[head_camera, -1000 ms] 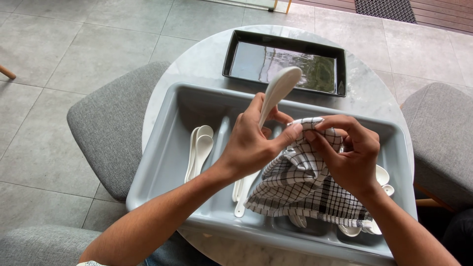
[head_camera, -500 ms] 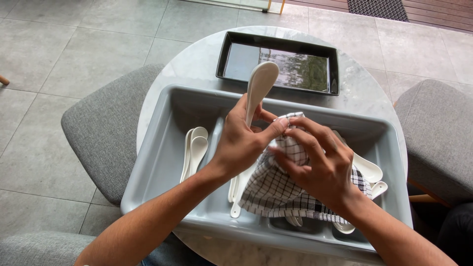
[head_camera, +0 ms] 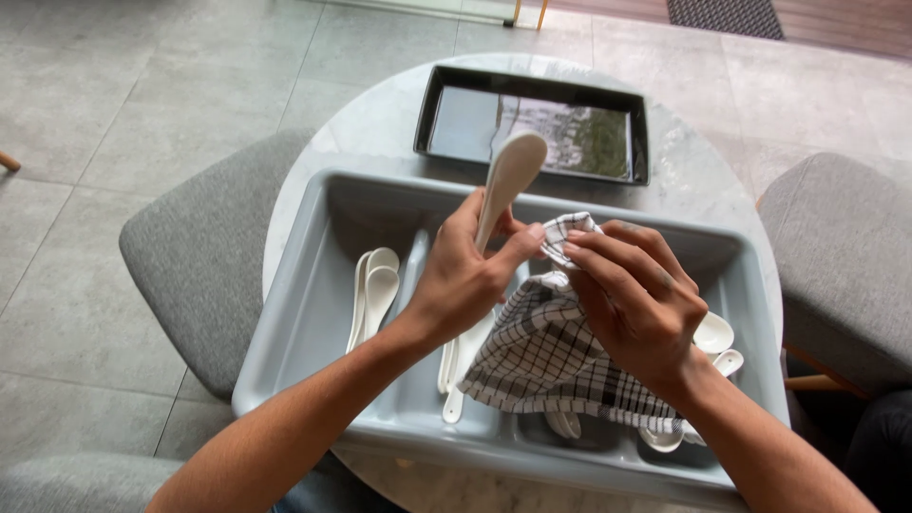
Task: The person dries white ceramic spoons using a checkered cloth. They pick up each spoon from a gray tray, wipe it thoroughly with the cloth, and place it back into the tray. The task is performed repeatedly for multiple spoons.
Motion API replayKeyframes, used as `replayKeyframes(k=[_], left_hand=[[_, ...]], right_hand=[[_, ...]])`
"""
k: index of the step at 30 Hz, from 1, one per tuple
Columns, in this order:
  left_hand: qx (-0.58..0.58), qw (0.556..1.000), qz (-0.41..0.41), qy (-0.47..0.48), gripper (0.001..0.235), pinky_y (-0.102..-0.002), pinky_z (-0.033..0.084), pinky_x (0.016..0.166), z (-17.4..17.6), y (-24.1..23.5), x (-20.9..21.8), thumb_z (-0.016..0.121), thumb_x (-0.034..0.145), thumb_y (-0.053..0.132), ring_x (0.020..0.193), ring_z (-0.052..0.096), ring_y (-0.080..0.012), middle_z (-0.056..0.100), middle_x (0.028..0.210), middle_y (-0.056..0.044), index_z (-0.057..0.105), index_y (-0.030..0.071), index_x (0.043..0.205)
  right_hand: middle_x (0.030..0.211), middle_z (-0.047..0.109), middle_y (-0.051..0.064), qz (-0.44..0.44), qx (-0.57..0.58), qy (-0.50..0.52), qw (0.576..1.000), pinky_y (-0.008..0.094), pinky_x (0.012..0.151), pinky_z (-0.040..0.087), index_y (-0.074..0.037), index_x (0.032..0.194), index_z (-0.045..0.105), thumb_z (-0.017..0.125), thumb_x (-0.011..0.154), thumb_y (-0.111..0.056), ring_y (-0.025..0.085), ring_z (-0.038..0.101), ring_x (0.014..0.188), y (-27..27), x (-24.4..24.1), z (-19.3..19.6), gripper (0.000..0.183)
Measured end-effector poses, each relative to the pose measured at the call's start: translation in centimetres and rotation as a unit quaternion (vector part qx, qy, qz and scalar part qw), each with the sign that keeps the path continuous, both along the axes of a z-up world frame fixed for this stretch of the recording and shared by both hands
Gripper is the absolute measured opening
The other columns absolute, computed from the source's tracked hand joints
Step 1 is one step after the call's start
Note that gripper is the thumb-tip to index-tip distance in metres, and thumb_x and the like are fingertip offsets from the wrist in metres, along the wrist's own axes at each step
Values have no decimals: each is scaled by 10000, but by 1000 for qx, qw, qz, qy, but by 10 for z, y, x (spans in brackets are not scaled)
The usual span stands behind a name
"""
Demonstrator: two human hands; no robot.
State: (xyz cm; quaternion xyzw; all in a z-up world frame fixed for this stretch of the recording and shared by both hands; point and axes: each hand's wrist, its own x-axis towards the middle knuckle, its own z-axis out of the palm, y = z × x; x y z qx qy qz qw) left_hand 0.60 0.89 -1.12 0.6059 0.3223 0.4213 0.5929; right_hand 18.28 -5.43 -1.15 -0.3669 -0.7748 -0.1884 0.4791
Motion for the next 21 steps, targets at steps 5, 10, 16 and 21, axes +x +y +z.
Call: replayKeyframes(k=[5,10,16,21], left_hand=[[-51,998,-18,5,227,-246,459,354,-2,1,4,489,992,164,347,573,-142,750,775,-184,635,-2,942],[13,995,-83,58,276,-250,445,371,-13,0,8,478,963,116,368,568,-146,672,623,-107,714,-22,999],[57,991,-85,88,413,-278,434,409,-17,-2,8,476,892,60,440,496,-128,608,590,-72,698,-32,1228],[76,988,-90,101,521,-318,450,421,10,-4,3,447,846,75,443,546,-180,641,570,-94,663,2,1314]], right_hand=[[1004,776,166,-22,12,18,1000,461,754,604,-12,1015,799,741,906,41,356,731,877,0,14,9,134],[1009,769,149,-53,15,-18,998,421,703,590,-14,1038,787,704,957,49,352,715,874,5,19,8,132],[989,764,180,-49,-45,-14,998,430,704,607,-2,1044,768,683,947,28,374,719,894,4,7,6,132],[981,764,80,-38,-46,-15,998,374,674,589,-84,1020,779,685,944,-35,314,717,885,6,1,4,130]])
